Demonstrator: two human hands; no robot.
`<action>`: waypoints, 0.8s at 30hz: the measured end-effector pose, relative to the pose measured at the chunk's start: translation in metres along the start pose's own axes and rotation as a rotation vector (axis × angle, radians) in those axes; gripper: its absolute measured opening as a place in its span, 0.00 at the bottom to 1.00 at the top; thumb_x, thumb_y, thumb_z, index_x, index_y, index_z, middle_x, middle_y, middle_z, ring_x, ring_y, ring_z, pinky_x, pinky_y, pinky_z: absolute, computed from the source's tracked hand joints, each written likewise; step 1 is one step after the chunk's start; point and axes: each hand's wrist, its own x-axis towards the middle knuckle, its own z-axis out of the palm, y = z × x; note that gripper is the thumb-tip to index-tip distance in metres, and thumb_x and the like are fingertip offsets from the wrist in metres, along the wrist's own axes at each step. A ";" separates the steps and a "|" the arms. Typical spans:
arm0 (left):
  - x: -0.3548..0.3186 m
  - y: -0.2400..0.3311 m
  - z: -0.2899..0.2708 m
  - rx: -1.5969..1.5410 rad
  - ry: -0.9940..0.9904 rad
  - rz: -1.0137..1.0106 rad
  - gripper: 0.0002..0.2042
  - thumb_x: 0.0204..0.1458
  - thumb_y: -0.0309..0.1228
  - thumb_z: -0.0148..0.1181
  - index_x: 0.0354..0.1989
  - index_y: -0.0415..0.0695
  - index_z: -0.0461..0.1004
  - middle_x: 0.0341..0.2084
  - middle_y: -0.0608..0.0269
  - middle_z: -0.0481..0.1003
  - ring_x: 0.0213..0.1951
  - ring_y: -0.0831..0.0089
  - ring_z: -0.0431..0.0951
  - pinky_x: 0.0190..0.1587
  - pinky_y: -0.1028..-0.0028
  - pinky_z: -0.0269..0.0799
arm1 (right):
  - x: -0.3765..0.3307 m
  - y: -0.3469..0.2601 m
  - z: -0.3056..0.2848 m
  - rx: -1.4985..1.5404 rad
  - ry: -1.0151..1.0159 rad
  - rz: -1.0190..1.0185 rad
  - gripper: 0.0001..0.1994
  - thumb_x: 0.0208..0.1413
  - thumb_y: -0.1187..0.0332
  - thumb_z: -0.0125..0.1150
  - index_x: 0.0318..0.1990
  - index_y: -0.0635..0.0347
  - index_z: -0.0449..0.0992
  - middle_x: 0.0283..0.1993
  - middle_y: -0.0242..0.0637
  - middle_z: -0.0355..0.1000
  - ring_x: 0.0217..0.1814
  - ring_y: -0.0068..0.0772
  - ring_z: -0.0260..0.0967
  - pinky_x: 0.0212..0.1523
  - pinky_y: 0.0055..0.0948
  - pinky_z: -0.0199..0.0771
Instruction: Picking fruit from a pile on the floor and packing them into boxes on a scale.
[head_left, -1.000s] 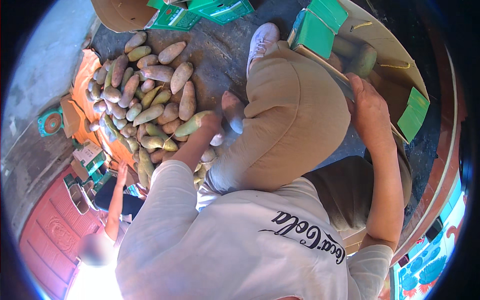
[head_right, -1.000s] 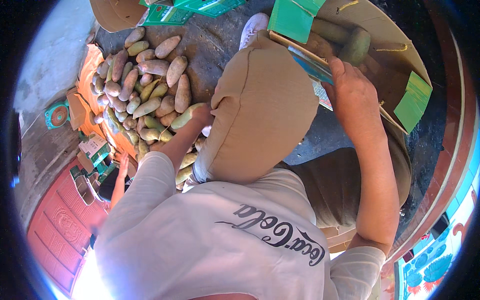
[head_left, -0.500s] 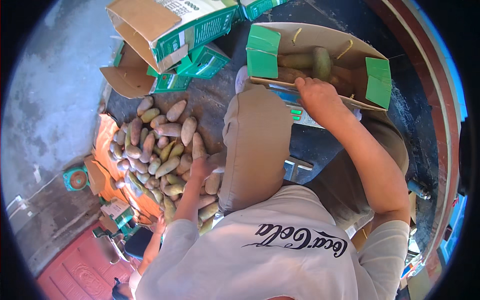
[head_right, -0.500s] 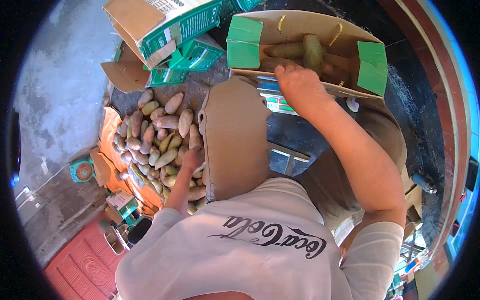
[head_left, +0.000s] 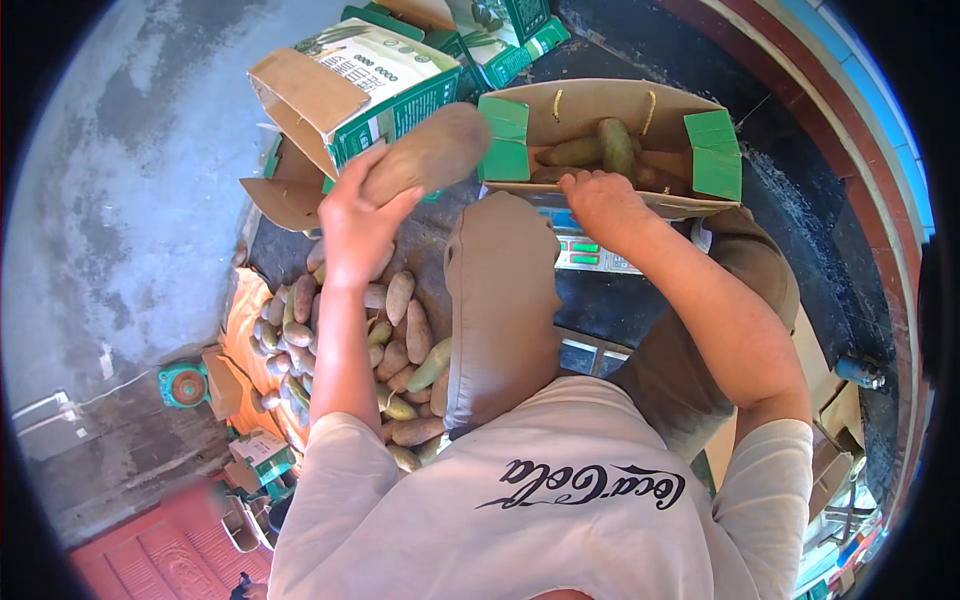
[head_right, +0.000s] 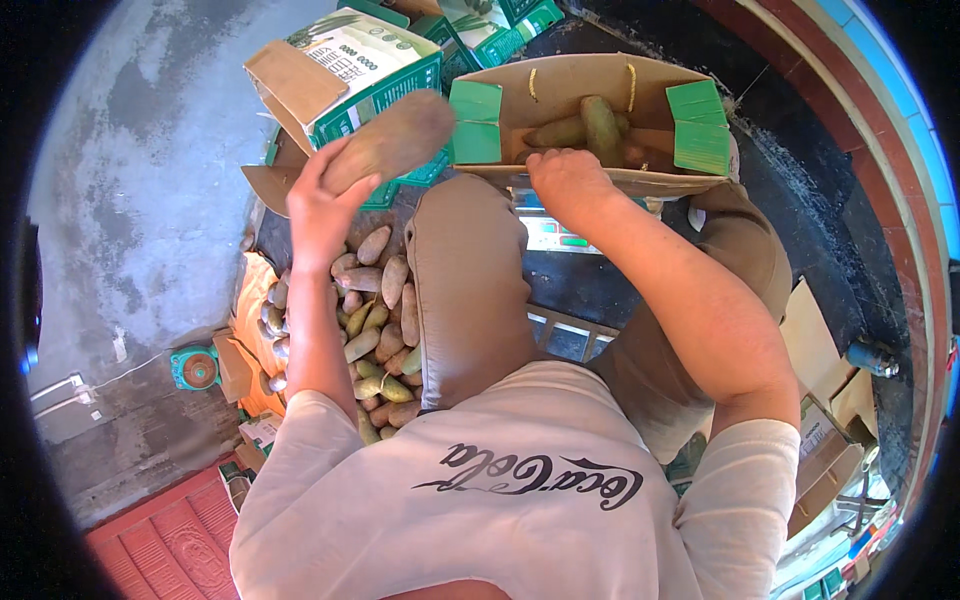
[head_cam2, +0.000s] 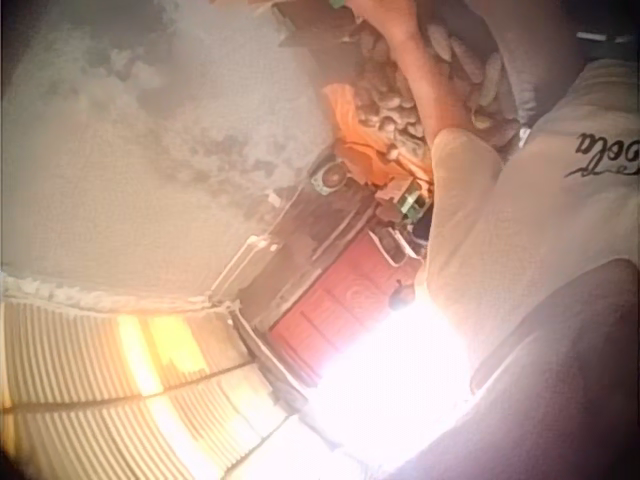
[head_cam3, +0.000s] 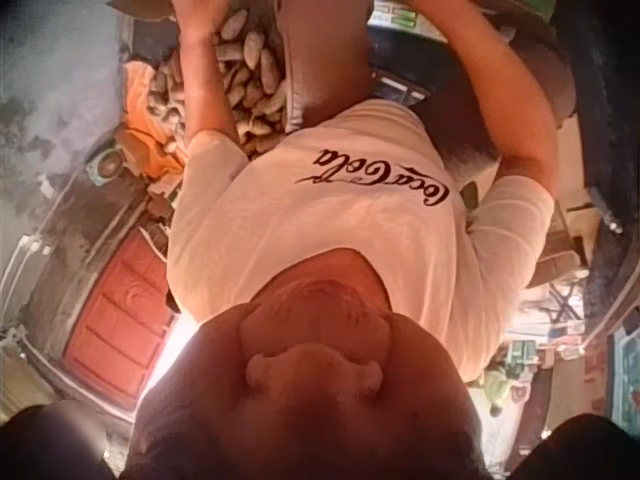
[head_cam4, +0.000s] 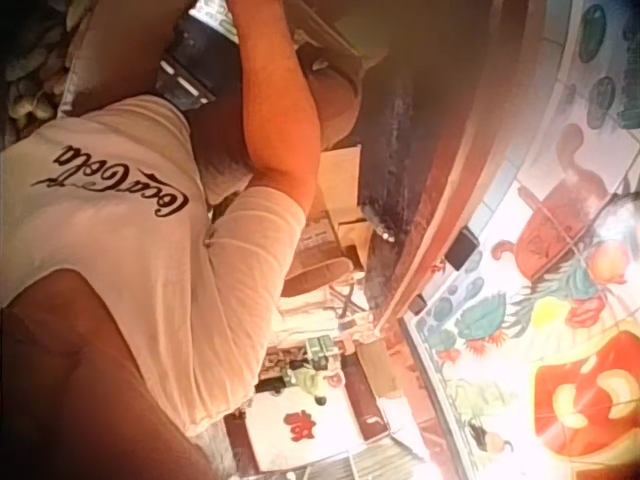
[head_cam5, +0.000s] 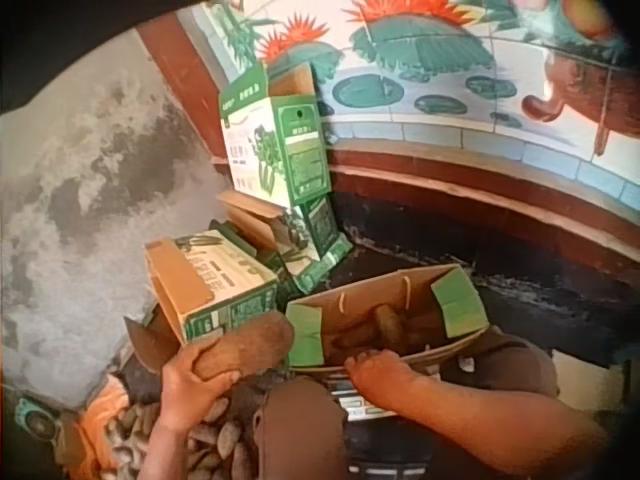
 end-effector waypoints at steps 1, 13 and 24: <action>0.011 0.010 0.010 -0.014 -0.050 0.069 0.23 0.36 0.25 0.69 0.45 0.40 0.72 0.36 0.57 0.76 0.39 0.74 0.75 0.44 0.74 0.70 | -0.001 0.001 0.000 -0.011 -0.009 -0.008 0.11 0.45 0.72 0.56 0.38 0.61 0.70 0.36 0.41 0.73 0.40 0.37 0.73 0.37 0.29 0.73; 0.077 0.069 0.142 0.665 -0.525 0.368 0.23 0.38 0.33 0.63 0.47 0.46 0.71 0.39 0.53 0.75 0.40 0.57 0.76 0.41 0.63 0.73 | -0.005 0.006 -0.003 0.053 0.042 -0.013 0.14 0.46 0.66 0.59 0.40 0.62 0.70 0.34 0.41 0.71 0.38 0.38 0.71 0.35 0.33 0.72; 0.015 -0.039 0.078 0.138 0.017 0.288 0.11 0.43 0.28 0.61 0.36 0.43 0.74 0.31 0.54 0.75 0.34 0.57 0.76 0.35 0.66 0.72 | -0.006 0.005 -0.007 -0.005 0.065 -0.016 0.11 0.42 0.72 0.58 0.37 0.61 0.71 0.34 0.38 0.72 0.37 0.34 0.72 0.35 0.30 0.72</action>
